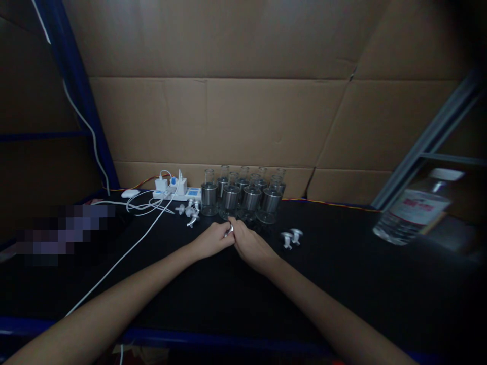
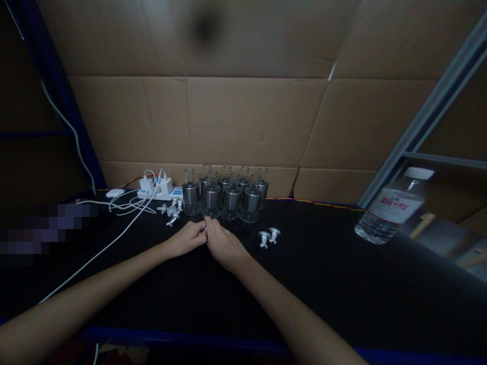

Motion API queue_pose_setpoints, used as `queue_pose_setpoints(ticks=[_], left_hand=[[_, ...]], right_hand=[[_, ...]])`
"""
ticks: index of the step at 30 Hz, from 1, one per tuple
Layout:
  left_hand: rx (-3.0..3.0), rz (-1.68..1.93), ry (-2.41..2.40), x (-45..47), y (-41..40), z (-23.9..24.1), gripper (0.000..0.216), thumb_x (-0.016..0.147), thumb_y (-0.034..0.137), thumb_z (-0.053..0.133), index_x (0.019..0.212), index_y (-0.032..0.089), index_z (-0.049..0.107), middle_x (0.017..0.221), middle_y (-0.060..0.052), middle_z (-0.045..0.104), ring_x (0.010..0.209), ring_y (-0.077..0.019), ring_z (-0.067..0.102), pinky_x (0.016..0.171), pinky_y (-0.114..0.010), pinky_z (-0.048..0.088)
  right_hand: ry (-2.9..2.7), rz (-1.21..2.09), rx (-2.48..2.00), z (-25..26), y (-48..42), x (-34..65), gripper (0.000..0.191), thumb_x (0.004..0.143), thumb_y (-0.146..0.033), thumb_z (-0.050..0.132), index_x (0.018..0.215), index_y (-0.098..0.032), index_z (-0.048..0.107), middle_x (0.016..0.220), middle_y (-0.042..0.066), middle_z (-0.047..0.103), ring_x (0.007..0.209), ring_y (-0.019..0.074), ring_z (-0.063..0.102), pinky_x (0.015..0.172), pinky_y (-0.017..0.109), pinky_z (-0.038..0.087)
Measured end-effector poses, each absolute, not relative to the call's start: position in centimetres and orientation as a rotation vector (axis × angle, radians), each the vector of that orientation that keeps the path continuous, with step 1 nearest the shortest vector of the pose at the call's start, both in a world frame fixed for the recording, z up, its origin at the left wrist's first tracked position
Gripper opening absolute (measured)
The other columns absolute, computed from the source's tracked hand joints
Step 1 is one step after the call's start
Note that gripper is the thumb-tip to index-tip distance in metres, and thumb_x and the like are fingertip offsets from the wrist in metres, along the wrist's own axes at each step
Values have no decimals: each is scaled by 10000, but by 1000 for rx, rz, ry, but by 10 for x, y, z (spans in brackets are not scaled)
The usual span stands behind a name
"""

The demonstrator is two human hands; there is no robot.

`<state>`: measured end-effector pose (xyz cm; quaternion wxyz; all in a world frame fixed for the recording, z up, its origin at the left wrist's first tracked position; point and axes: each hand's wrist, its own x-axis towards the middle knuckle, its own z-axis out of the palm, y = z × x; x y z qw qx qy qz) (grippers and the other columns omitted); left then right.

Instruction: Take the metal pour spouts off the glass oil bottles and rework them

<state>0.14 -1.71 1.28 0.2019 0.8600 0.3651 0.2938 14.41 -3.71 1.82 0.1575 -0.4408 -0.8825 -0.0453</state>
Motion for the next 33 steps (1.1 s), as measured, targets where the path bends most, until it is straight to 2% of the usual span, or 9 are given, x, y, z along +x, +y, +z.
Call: queue_pose_setpoints(ticks=[7, 12, 17, 25, 28, 33], left_hand=[[2272, 825, 966, 2, -18, 11, 207, 780, 265, 341, 660, 133, 444, 543, 39, 417, 499, -75, 406, 477, -180, 303], [2126, 826, 856, 3, -19, 9, 220, 795, 281, 312, 654, 144, 410, 536, 38, 437, 476, -68, 420, 468, -174, 335], [2076, 825, 811, 3, -18, 8, 203, 791, 266, 320, 659, 141, 409, 551, 36, 441, 478, -65, 426, 465, -170, 344], [2148, 938, 879, 1, -19, 8, 195, 810, 308, 360, 746, 142, 441, 503, 54, 443, 449, -63, 425, 456, -165, 321], [2142, 955, 902, 0, -17, 7, 195, 819, 306, 360, 764, 148, 460, 475, 59, 458, 431, -62, 429, 480, -171, 337], [2279, 1105, 988, 1, -15, 8, 131, 789, 244, 422, 778, 155, 517, 721, 6, 533, 655, -101, 490, 608, -203, 366]], right_hand=[[-2587, -428, -1106, 12, -30, 150, 421, 798, -92, 293, 1213, -25, 277, 961, 146, 516, 871, 219, 545, 729, 322, 482], [-2580, -494, -1012, 13, -30, 153, 400, 809, -105, 289, 1203, -38, 290, 959, 141, 516, 868, 203, 543, 743, 314, 479], [-2585, -449, -941, 12, -28, 156, 401, 809, -115, 305, 1200, -28, 295, 993, 150, 503, 917, 213, 519, 787, 323, 462], [-2464, -232, -946, 11, -28, 156, 462, 810, -124, 277, 1263, -77, 199, 953, 116, 499, 909, 184, 510, 809, 327, 449], [-2403, -153, -964, 13, -29, 156, 455, 810, -147, 296, 1254, -89, 215, 1017, 120, 490, 953, 179, 497, 833, 321, 436], [-2318, -84, -1071, 15, -31, 156, 411, 771, -182, 380, 1175, -114, 339, 1053, 120, 492, 976, 196, 495, 834, 342, 433]])
